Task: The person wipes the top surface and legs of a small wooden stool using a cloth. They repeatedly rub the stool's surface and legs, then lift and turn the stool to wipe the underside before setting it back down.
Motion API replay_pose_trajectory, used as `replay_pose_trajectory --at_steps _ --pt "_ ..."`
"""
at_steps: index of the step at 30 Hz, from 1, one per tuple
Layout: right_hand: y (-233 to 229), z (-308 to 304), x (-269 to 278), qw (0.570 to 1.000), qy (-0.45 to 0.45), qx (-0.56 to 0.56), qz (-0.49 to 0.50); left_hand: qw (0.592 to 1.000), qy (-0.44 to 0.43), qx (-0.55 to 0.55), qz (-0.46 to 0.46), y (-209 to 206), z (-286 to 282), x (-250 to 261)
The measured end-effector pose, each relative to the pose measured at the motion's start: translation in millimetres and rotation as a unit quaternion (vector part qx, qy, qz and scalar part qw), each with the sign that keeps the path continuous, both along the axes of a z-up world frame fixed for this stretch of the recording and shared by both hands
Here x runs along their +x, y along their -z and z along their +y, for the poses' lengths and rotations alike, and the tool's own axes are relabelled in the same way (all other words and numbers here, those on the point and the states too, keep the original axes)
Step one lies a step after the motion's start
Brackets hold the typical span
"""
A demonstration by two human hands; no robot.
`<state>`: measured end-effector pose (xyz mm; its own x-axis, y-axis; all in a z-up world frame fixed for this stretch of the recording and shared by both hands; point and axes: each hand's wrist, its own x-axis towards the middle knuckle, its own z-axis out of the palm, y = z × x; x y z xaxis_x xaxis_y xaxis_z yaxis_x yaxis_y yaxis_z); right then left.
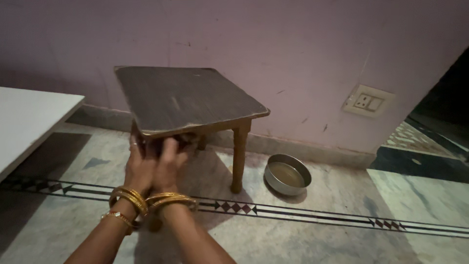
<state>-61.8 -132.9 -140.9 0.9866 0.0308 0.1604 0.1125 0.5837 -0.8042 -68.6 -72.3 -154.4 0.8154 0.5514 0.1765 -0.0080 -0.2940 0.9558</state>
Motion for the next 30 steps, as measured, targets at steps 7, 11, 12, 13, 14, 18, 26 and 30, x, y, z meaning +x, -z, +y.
replay_pose_trajectory --at_steps 7,11,12,13,14,18,26,30 --pt "17 -18 -13 0.976 0.051 -0.190 -0.092 0.981 0.028 0.184 -0.049 83 23 27" --pt "65 -23 -16 0.955 0.048 -0.290 -0.036 0.982 0.056 0.169 -0.071 106 17 8" --pt "76 -26 -13 0.952 0.057 -0.297 -0.054 0.987 0.050 0.152 -0.034 108 14 3" --pt "82 -29 -6 0.932 0.071 -0.352 -0.046 0.990 0.041 0.134 0.002 107 12 -2" --pt "84 -33 -1 0.910 0.085 -0.405 -0.037 0.992 0.033 0.117 0.038 106 11 -5" --pt "68 -48 -13 0.889 0.022 -0.457 -0.027 0.979 0.019 0.187 0.080 83 18 -11" --pt "9 -27 -40 0.911 0.082 -0.383 -0.127 0.974 -0.019 0.211 -0.076 91 14 -66" --pt "25 -32 -12 0.915 0.105 -0.342 -0.185 0.989 -0.082 0.113 -0.038 79 8 -88"
